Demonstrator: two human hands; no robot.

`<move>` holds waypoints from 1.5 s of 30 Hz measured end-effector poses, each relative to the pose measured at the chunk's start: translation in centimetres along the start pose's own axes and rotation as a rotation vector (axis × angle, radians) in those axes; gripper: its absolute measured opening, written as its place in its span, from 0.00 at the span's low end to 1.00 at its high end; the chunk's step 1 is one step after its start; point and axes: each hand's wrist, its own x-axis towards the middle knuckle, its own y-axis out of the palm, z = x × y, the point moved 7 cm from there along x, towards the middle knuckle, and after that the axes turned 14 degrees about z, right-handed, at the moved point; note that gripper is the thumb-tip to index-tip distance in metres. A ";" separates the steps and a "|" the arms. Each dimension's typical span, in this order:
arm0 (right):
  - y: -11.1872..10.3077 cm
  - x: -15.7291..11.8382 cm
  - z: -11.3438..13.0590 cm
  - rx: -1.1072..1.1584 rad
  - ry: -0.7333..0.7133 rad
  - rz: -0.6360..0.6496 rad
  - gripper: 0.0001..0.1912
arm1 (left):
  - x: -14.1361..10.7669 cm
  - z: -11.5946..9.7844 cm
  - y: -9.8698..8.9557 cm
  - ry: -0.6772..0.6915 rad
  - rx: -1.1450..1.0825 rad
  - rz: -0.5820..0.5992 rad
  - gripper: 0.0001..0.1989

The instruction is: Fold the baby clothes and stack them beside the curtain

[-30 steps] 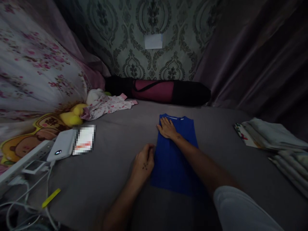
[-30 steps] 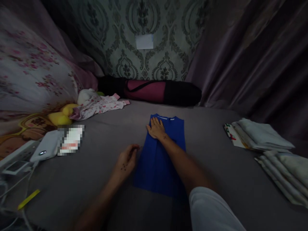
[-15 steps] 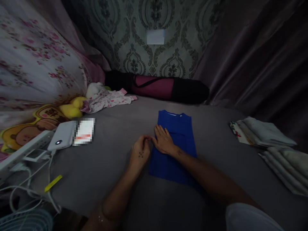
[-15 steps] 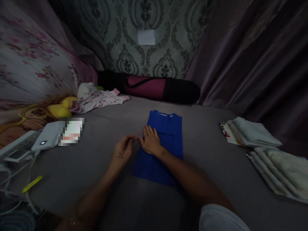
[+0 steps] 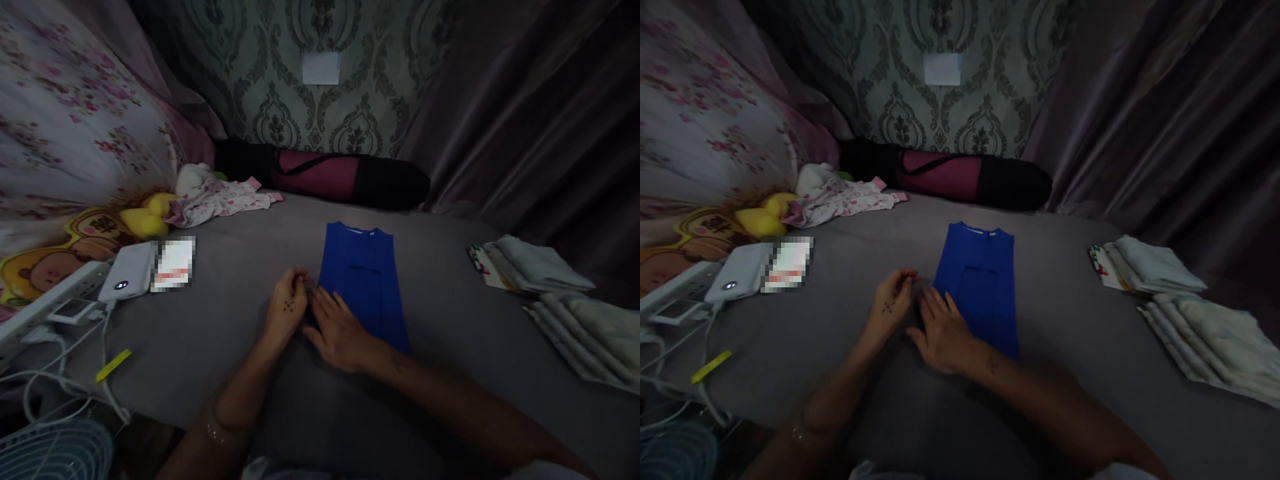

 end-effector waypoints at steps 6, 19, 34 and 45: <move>1.8 -0.9 1.1 0.016 -0.021 -0.033 0.35 | 0.1 0.3 0.6 0.034 -0.006 0.034 0.12; 1.0 -13.1 -4.8 -0.071 0.360 -0.279 0.32 | -3.9 -2.4 8.3 0.353 0.678 0.664 0.35; 2.6 -15.0 -5.8 -0.067 0.288 -0.243 0.31 | -5.7 -2.3 8.7 0.413 0.864 0.715 0.44; 1.3 -17.1 -6.9 -0.153 0.090 -0.268 0.18 | -8.3 -2.7 4.2 0.710 0.952 0.634 0.16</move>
